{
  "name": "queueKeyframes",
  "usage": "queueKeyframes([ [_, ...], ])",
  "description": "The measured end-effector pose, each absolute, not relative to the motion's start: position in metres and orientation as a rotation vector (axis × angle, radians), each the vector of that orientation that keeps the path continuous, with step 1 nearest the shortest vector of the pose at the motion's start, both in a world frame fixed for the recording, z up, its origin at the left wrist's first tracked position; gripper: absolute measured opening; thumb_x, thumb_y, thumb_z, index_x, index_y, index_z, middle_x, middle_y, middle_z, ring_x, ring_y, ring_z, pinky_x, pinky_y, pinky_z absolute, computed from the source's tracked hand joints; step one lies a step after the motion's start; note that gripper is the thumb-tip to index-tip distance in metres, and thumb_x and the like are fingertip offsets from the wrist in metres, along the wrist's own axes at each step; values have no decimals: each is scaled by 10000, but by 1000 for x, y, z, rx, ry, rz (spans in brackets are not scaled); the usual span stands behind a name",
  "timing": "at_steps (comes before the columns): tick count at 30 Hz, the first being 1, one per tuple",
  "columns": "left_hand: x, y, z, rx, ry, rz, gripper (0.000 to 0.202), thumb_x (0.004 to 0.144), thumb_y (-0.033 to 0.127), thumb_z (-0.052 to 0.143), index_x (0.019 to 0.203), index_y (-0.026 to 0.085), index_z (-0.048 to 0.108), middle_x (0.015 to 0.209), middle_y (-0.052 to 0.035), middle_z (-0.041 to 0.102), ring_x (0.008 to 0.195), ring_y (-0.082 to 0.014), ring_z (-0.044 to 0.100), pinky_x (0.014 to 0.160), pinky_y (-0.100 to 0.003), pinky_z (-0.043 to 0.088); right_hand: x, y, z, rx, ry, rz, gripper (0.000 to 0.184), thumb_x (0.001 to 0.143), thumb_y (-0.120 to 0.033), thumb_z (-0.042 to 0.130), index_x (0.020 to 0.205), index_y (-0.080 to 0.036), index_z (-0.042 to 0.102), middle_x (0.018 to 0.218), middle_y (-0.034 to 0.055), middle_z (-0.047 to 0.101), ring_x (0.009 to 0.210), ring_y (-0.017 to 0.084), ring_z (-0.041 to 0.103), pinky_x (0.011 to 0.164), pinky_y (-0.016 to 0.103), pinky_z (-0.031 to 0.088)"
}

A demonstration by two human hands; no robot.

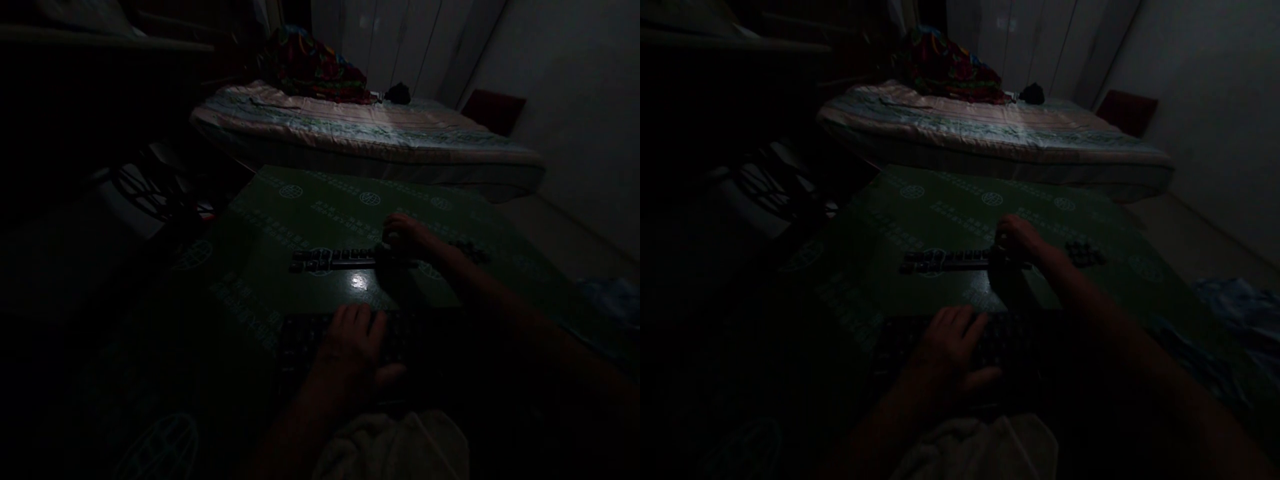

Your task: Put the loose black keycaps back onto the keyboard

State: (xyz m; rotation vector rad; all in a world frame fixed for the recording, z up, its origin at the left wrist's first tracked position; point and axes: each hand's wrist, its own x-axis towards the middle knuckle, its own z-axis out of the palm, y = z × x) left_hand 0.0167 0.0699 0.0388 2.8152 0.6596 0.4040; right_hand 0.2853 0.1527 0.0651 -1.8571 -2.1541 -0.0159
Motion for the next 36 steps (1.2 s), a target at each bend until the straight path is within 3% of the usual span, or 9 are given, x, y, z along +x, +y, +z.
queueKeyframes([
  [6,18,71,41,2819,638,443,600,750,528,675,1173,126,531,1086,-153,573,1026,-320,508,896,-486,419,261,52,58,-1409,-2303,-47,153,865,-253,553,892,-200,694,1197,100,630,1244,233,491,990,436,446],
  [13,20,71,45,2876,638,413,574,787,557,623,1151,119,547,1066,-135,571,984,-300,512,873,-444,421,220,-33,32,-1435,-2237,-234,151,894,-266,547,948,-211,676,1210,114,636,1257,239,485,943,431,485],
  [24,20,71,43,2898,631,420,572,790,562,620,1151,124,547,1069,-134,568,1005,-297,507,885,-435,413,206,-43,30,-1461,-2254,-376,230,947,-232,439,958,-188,665,1190,115,641,1247,250,491,946,442,470],
  [36,21,71,42,2898,630,420,599,790,567,613,1177,113,545,1081,-142,567,1018,-306,508,898,-439,408,209,-43,18,-1370,-2183,-407,207,944,-234,461,905,-175,656,1154,114,659,1246,250,501,924,434,499],
])
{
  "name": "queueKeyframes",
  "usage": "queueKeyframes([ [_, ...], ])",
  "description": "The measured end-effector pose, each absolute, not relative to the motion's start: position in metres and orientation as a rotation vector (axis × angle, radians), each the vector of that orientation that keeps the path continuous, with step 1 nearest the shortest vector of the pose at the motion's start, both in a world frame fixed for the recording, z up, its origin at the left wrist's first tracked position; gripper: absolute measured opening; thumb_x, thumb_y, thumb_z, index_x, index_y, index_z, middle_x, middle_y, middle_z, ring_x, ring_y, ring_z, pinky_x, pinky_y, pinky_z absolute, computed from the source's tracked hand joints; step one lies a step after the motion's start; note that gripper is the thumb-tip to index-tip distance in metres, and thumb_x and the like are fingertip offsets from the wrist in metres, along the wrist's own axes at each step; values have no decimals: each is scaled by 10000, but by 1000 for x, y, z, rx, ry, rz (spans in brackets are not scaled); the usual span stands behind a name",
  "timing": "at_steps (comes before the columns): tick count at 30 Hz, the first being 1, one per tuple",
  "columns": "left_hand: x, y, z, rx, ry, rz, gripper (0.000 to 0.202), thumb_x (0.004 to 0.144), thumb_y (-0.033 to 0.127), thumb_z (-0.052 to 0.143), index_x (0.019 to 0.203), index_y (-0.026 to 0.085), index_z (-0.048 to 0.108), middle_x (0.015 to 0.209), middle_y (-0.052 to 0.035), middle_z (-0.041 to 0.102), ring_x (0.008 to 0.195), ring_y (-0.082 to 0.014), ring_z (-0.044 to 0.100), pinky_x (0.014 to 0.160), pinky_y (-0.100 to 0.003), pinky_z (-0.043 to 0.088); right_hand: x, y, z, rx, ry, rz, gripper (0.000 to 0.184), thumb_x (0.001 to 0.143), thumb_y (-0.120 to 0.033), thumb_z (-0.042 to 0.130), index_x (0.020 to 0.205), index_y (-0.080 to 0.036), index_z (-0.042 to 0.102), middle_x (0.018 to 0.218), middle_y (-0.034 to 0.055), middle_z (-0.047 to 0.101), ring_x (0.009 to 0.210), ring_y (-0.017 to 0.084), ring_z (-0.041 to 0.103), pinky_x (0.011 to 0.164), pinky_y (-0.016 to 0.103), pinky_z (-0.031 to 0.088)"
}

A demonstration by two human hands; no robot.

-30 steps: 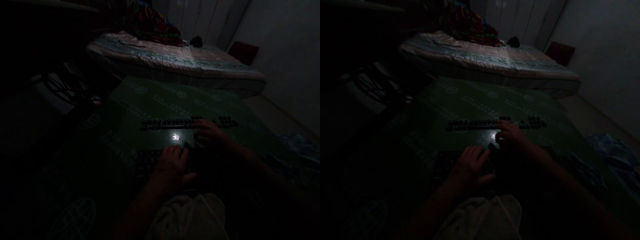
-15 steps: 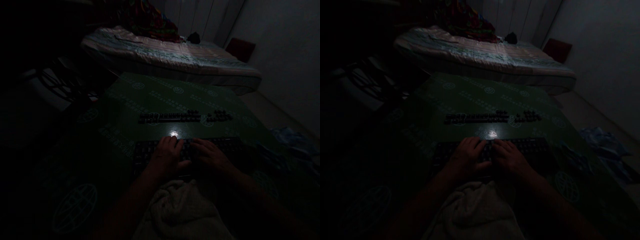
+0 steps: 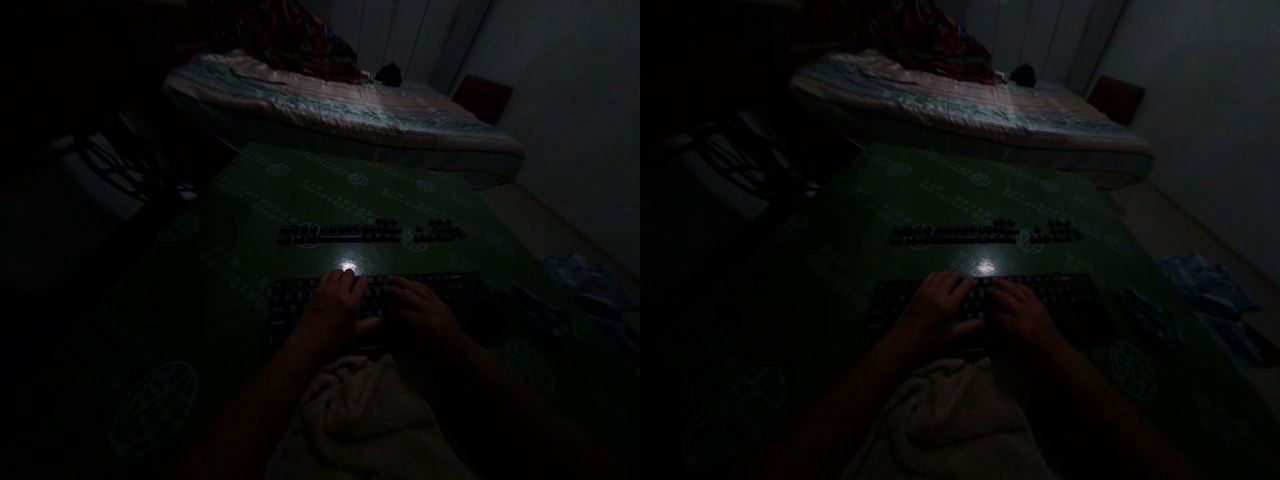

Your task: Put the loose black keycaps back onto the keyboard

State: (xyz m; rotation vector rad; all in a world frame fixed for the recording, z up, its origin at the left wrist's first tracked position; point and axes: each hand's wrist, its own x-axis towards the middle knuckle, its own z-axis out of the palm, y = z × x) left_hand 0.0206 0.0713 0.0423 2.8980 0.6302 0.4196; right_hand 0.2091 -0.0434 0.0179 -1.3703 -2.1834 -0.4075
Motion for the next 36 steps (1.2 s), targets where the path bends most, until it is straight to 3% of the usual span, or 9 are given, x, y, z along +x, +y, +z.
queueKeyframes([
  [14,20,71,42,2903,636,434,576,792,579,601,1147,128,553,1072,-136,570,1008,-304,509,892,-433,410,209,-47,6,-1424,-2144,-345,188,929,-240,497,938,-197,680,1148,104,670,1265,241,487,942,438,484],
  [28,21,71,41,2909,644,430,599,797,578,598,1183,122,544,1119,-146,566,1032,-309,504,910,-443,413,186,-63,24,-1493,-2160,-549,234,951,-214,435,942,-181,666,1173,103,665,1296,257,452,982,449,429],
  [36,22,71,39,2921,660,437,596,795,566,600,1189,123,543,1113,-145,567,1029,-308,512,908,-444,415,186,-66,12,-1533,-2137,-535,164,903,-205,532,1000,-175,661,1202,96,655,1325,273,414,1024,480,390],
])
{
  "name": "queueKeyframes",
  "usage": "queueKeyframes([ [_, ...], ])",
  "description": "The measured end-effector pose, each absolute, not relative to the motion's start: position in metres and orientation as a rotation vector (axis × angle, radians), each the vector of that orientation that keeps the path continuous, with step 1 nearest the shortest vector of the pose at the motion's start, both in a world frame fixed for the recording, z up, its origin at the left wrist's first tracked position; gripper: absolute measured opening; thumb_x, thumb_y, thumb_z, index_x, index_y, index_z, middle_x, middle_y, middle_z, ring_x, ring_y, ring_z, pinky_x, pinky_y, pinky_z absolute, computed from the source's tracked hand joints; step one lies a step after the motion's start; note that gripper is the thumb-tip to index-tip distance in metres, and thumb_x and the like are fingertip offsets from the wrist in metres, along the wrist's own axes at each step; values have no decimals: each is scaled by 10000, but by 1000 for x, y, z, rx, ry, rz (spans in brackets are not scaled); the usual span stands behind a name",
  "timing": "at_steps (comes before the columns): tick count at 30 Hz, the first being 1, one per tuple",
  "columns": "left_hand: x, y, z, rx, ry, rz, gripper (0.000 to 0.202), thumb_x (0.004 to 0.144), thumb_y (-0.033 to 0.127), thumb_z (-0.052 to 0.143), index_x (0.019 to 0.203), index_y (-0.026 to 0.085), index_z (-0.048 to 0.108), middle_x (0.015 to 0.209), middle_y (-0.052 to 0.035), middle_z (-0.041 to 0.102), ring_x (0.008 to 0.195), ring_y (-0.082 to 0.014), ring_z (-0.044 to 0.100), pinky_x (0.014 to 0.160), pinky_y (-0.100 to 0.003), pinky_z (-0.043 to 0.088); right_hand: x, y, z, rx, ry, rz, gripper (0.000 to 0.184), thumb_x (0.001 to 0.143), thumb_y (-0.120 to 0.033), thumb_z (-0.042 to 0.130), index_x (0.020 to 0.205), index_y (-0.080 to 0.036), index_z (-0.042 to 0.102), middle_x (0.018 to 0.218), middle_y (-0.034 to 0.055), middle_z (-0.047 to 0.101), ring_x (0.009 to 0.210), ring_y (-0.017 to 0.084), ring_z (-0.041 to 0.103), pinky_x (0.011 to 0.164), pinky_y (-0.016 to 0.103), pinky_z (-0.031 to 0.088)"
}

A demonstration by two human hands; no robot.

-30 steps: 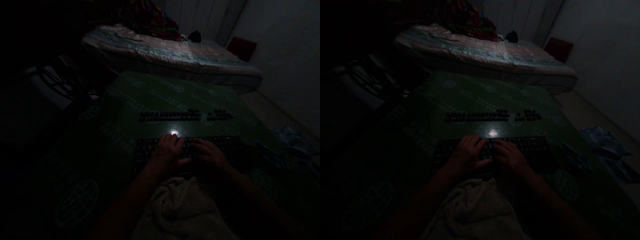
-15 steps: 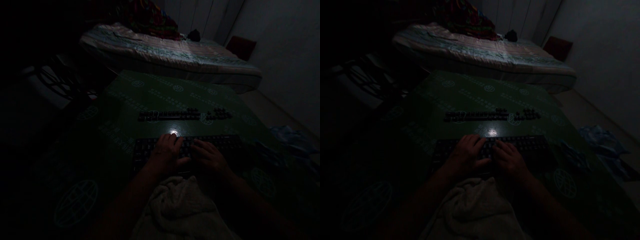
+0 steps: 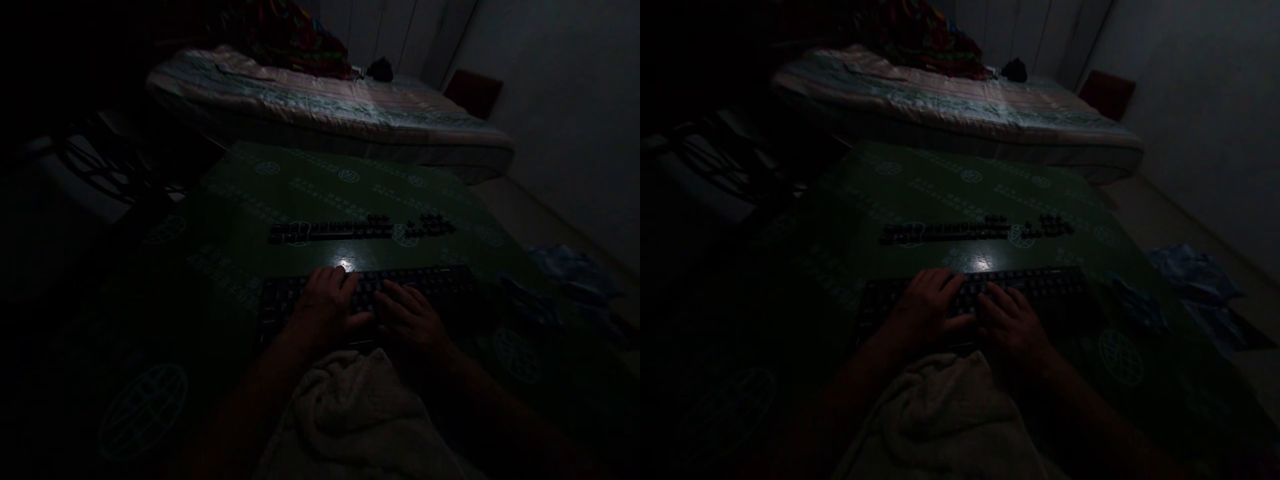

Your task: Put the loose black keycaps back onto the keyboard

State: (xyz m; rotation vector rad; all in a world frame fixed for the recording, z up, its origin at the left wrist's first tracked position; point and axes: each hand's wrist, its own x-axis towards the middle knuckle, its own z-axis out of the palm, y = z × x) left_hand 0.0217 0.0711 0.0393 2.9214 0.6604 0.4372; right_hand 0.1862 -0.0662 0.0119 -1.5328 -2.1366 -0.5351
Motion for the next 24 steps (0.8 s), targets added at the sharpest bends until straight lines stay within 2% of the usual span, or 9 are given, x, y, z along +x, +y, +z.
queueKeyframes([
  [3,21,72,38,2926,653,461,598,793,569,601,1183,119,544,1112,-146,568,1030,-306,515,911,-443,416,186,-65,11,-1533,-2107,-545,144,891,-208,553,978,-180,664,1194,89,659,1330,269,407,1029,471,389],
  [7,21,73,39,2932,646,469,595,795,564,605,1184,118,544,1118,-151,569,1034,-307,517,909,-441,418,185,-67,13,-1555,-2054,-561,189,882,-233,568,1043,-167,644,1220,114,642,1329,285,405,1023,484,397],
  [14,22,73,42,2935,653,454,565,779,537,636,1164,134,545,1091,-134,582,1006,-298,525,897,-431,420,190,-74,11,-1743,-1677,-641,245,885,-193,529,1118,-178,605,1164,142,650,1216,287,526,957,491,448],
  [24,35,70,49,3003,670,340,643,775,570,631,1229,135,496,1160,-146,577,1069,-311,532,923,-436,397,185,-69,-6,-1869,-1610,-623,244,905,-260,510,1084,-124,603,1171,182,625,1226,304,490,975,496,425],
])
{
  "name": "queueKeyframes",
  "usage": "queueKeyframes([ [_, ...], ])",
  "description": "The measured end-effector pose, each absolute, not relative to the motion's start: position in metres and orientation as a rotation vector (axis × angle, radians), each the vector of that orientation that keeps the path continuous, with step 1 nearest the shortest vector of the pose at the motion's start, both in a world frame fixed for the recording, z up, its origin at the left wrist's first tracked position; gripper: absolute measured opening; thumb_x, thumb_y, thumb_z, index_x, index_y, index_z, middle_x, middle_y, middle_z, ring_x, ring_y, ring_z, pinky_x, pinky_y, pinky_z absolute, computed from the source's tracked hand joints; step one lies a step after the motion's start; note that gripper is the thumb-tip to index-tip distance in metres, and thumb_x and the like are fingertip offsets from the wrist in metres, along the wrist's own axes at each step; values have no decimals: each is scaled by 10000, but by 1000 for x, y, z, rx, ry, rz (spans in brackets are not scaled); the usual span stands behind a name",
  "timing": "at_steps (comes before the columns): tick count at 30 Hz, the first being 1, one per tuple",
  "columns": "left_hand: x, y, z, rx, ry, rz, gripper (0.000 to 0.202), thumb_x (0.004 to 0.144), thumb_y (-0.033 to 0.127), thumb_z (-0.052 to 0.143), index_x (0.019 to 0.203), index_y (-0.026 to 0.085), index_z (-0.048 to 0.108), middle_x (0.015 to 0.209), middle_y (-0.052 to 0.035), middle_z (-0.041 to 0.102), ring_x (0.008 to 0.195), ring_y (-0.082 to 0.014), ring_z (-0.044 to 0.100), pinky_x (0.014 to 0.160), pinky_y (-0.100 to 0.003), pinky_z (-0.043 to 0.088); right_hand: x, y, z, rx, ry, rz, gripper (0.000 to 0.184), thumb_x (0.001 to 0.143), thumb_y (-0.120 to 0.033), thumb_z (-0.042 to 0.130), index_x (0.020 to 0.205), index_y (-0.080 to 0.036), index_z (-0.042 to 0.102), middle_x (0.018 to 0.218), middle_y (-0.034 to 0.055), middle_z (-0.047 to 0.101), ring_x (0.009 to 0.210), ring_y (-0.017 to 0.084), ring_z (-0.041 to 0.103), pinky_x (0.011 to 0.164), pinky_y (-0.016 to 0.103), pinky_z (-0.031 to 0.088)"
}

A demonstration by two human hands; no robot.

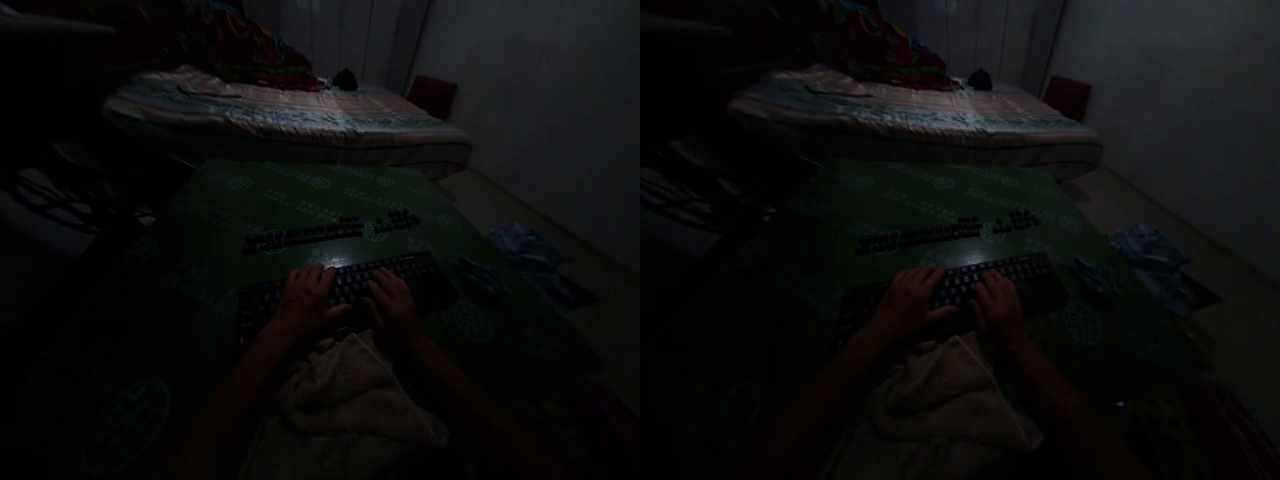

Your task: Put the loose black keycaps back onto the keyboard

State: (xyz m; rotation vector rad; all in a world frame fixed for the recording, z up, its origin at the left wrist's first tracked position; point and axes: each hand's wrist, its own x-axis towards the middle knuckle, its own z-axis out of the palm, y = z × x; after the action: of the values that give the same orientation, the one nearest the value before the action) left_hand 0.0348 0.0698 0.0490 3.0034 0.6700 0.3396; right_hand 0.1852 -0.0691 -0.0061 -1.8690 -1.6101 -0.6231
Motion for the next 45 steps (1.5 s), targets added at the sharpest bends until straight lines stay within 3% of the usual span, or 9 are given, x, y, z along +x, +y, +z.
queueKeyframes([
  [5,47,72,51,3023,627,302,539,800,545,611,1150,143,532,1092,-130,608,1014,-301,562,876,-418,415,185,-68,-1,-1930,-1614,-569,277,921,-286,484,1090,-104,608,1196,190,612,1240,302,466,1003,486,396],
  [15,52,76,46,3074,588,340,547,815,569,559,1139,129,546,1023,-140,618,969,-310,572,852,-417,425,186,-66,2,-2021,-1603,-445,296,923,-312,491,1097,-106,613,1244,189,581,1269,294,435,1049,463,338],
  [45,48,80,40,3097,551,437,594,817,596,549,1158,109,542,999,-134,614,939,-309,573,832,-407,439,185,-64,3,-2016,-1584,-502,314,927,-316,473,1091,-92,619,1205,182,605,1225,307,472,1026,455,374],
])
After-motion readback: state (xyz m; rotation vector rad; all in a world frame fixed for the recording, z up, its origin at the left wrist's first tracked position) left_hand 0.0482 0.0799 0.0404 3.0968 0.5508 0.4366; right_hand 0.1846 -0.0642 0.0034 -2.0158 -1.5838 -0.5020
